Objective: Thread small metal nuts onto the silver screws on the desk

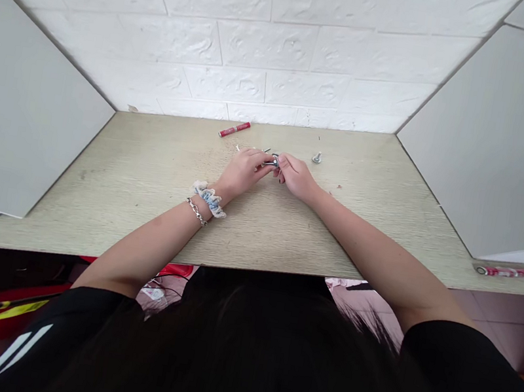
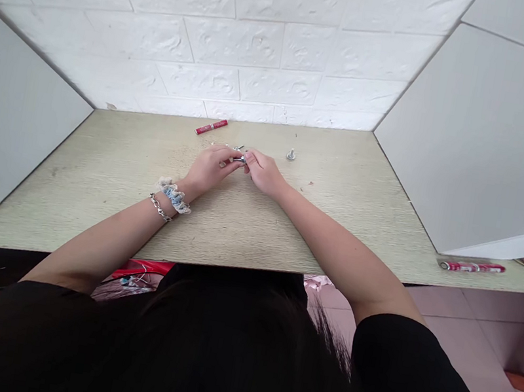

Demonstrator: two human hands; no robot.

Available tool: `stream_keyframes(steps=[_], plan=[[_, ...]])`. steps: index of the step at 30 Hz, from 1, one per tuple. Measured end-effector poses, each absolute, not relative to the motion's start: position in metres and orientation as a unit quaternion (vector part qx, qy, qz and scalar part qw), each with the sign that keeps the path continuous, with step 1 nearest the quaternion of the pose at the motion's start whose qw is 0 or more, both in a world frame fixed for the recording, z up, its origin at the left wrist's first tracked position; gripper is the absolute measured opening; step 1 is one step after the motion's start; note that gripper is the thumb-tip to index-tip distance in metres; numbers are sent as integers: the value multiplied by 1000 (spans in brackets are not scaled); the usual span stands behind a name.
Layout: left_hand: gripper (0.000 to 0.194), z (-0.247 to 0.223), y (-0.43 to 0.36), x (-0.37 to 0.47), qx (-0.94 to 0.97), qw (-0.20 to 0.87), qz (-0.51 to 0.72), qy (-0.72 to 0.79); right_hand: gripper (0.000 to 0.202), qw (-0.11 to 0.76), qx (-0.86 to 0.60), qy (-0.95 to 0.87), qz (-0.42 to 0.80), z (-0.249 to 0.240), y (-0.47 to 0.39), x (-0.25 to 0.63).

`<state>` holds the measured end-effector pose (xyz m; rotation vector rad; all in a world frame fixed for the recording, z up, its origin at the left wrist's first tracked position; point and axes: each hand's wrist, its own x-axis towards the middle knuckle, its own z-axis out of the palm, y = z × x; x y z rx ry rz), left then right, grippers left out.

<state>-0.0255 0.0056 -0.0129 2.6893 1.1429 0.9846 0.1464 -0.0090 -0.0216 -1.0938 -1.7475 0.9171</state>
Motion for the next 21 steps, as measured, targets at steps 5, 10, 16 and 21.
stream_keyframes(steps=[5,10,16,21], plan=[[18,-13,5,-25,865,42,330,376,40,432,-432,-699,372,-19,-10,147],[19,-14,7,-26,862,41,335,379,20,446,-425,-680,397,-21,-8,146],[20,-15,8,-26,864,34,344,365,20,468,-410,-661,419,-24,-8,145],[17,-15,7,-25,866,31,357,350,47,452,-444,-666,395,-22,-7,145]])
